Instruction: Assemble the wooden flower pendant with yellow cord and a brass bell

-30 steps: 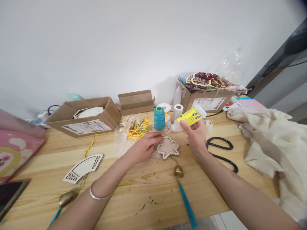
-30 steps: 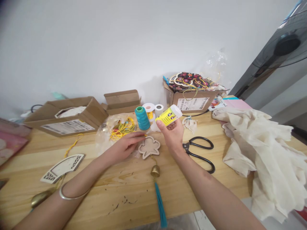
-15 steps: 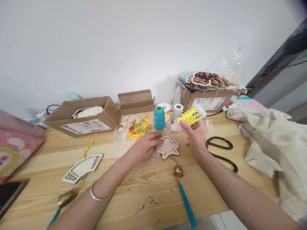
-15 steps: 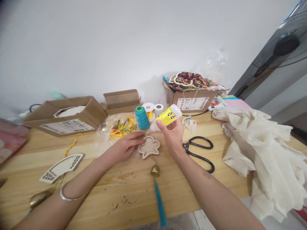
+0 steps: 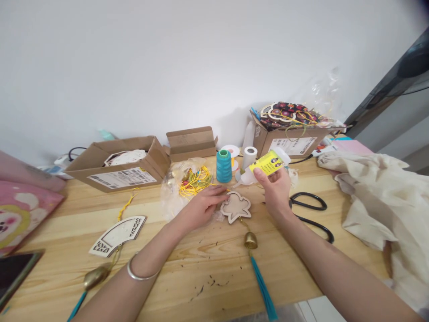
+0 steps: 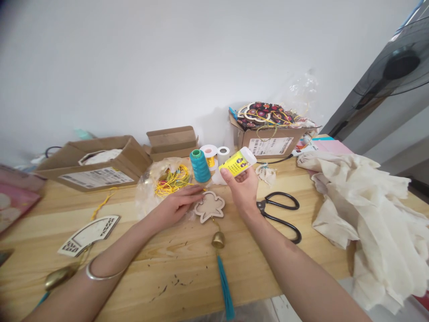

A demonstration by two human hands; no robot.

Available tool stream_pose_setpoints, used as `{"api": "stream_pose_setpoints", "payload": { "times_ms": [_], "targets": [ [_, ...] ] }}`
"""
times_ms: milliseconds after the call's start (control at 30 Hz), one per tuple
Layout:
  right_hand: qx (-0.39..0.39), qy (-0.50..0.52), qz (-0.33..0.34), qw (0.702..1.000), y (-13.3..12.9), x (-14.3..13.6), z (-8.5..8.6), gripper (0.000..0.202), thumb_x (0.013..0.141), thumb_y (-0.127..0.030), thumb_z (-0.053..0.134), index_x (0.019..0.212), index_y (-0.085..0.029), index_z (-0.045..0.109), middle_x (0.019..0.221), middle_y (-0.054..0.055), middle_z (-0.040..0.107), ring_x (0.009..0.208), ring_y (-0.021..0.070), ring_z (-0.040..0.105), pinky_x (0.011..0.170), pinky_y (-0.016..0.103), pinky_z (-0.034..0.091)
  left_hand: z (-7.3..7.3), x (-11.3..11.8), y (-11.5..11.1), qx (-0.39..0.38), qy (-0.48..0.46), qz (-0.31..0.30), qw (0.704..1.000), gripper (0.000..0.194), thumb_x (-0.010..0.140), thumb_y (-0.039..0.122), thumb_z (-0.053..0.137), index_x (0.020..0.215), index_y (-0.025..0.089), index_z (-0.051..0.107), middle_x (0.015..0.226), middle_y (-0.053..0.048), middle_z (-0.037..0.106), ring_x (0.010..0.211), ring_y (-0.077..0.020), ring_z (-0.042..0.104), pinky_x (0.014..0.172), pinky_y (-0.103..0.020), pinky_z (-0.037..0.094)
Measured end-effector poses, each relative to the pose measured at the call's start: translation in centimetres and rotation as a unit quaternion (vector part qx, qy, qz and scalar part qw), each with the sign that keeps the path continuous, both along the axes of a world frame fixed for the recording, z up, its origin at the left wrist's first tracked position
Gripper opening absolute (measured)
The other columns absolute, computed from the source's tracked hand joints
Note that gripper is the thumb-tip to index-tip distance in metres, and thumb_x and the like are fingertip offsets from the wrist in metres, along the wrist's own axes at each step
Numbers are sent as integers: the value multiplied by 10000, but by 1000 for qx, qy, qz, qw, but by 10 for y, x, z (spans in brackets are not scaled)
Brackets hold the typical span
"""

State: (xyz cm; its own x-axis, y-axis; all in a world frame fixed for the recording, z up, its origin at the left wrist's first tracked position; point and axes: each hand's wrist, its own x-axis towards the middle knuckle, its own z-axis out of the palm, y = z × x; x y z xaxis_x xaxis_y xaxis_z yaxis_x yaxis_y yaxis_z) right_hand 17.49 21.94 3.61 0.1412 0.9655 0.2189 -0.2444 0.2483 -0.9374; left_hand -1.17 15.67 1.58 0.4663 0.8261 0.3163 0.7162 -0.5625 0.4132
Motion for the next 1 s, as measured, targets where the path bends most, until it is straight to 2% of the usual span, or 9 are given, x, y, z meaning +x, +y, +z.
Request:
{"api": "stream_pose_setpoints", "payload": {
  "times_ms": [167, 600, 1000],
  "targets": [
    [-2, -6, -6, 1000, 0, 0, 1, 345, 557, -358, 723, 788, -185, 534, 765, 27, 659, 696, 172, 624, 620, 305, 507, 0, -1, -1, -24, -35, 2, 999, 405, 802, 36, 371, 1134, 185, 550, 1212, -97, 538, 1132, -173, 476, 929, -374, 424],
    [0, -4, -2, 1000, 1, 0, -1, 343, 555, -358, 725, 780, -182, 536, 759, 26, 658, 685, 171, 624, 618, 309, 503, 2, 1, -2, 4, 12, 5, 1000, 379, 779, 17, 372, 1033, 156, 617, 1192, -128, 545, 1101, -202, 505, 909, -372, 440],
    [0, -10, -2, 1000, 0, 0, 1, 332, 570, -359, 717, 788, -182, 540, 774, 30, 657, 699, 168, 618, 643, 311, 498, -2, -1, -1, 17, 15, -6, 1000, 415, 780, 11, 378, 1103, 182, 574, 1214, -118, 534, 1138, -202, 475, 939, -396, 414]
  ]
}}
